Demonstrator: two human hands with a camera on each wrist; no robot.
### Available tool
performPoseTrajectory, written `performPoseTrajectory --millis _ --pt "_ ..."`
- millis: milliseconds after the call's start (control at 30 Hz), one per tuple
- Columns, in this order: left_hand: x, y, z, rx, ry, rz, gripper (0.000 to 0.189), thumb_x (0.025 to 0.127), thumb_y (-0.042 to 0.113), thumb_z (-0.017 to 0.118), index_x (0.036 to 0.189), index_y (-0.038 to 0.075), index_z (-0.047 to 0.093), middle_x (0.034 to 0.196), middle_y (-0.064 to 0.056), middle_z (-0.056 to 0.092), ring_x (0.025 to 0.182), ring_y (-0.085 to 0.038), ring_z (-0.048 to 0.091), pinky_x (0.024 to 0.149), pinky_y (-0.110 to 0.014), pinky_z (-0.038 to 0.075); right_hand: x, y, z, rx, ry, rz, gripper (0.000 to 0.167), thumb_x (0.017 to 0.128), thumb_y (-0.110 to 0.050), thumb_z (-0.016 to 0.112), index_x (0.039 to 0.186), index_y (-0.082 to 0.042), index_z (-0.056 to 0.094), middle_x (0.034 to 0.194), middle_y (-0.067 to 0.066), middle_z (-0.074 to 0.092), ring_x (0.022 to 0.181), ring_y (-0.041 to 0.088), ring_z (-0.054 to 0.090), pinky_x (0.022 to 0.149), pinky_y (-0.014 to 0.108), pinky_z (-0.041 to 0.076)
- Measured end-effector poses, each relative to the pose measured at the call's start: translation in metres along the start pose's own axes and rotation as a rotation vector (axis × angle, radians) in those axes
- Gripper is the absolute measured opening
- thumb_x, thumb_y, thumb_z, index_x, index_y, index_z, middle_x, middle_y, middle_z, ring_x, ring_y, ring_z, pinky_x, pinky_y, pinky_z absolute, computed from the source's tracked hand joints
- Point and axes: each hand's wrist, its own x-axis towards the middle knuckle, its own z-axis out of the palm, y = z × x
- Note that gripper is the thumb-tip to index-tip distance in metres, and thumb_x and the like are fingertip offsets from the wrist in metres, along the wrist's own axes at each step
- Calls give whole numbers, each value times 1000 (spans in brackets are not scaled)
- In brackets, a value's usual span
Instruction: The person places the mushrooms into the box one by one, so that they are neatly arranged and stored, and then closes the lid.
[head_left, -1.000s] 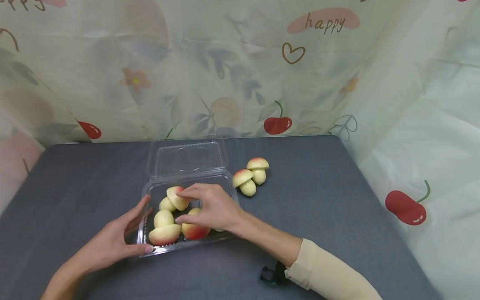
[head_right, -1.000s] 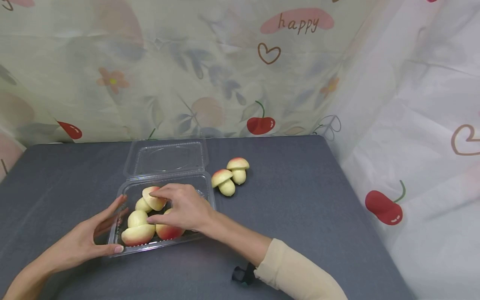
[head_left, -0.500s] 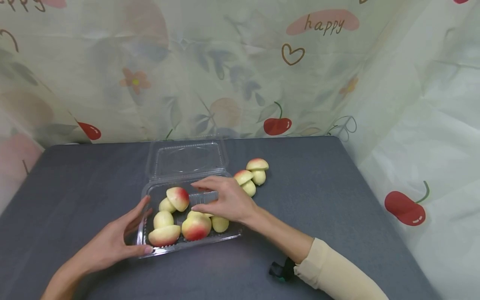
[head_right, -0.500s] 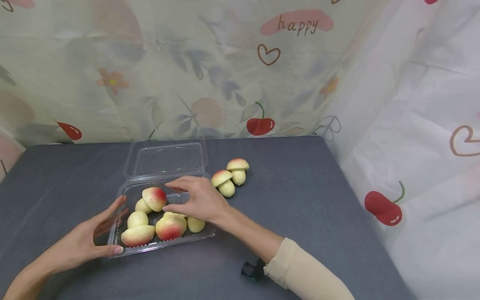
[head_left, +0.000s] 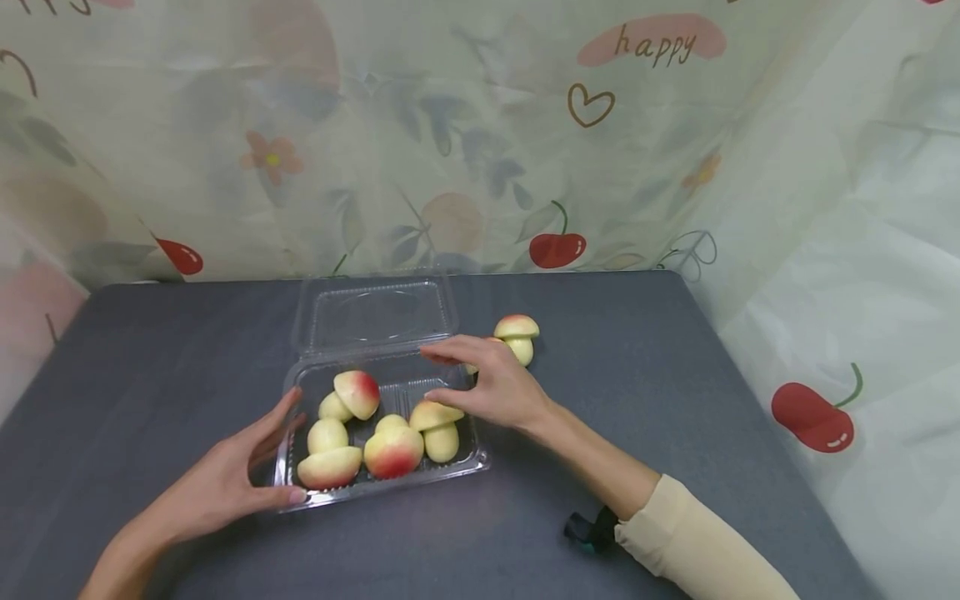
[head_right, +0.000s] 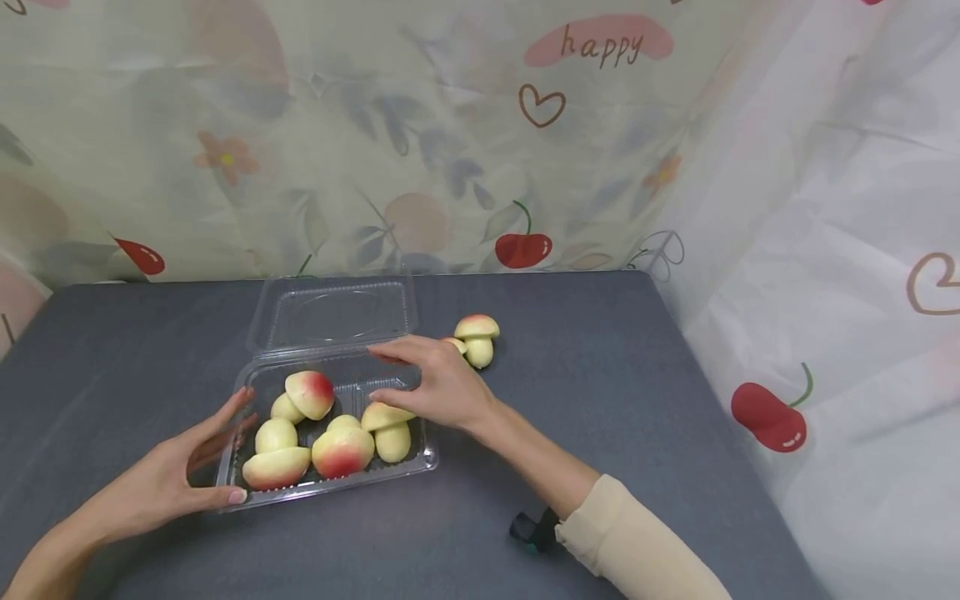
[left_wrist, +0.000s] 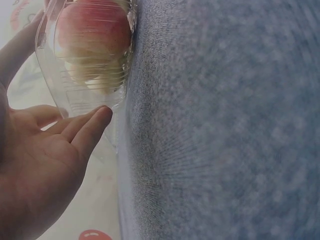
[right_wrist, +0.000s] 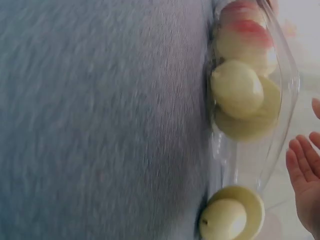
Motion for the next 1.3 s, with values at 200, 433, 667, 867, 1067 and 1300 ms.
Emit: performPoseTrajectory --millis 200,433,667,867,1067,1300 --pt "1 0 -1 4 5 17 115 78 43 83 161 15 8 164 -13 17 139 -36 40 95 -7 34 -6 10 -18 12 26 7 51 77 -16 87 124 -5 68 119 6 70 110 15 66 97 27 49" --pt "1 -1 -1 12 13 22 115 78 44 83 161 14 9 164 -14 18 138 -36 40 95 -7 34 -14 29 -38 -70 66 -14 52 74 -21 89 122 -9 71 117 2 71 110 15 63 99 34 45" --pt "1 1 -1 9 14 16 116 78 43 84 161 13 9 164 -15 18 139 -36 39 95 -7 34 -24 34 -51 -100 62 52 49 78 -20 87 124 -14 70 121 0 69 115 15 61 97 37 47" --pt "1 0 -1 7 18 19 115 78 42 84 161 13 9 164 -14 17 139 -36 38 96 -7 32 -30 42 -62 -165 61 70 49 80 -20 84 127 -15 68 125 0 66 116 17 60 96 41 47" --pt "0 -1 1 2 7 6 114 79 43 83 161 13 9 164 -15 17 139 -36 38 95 -6 33 -41 56 -67 -170 90 117 52 78 -15 86 126 -8 68 128 2 64 119 20 59 98 42 46" --pt "0 -1 0 9 4 -9 114 79 43 83 160 12 10 163 -17 18 138 -37 40 95 -7 33 -47 70 -73 -195 72 156 57 78 -14 86 130 -7 65 133 4 61 121 22 58 99 45 46"
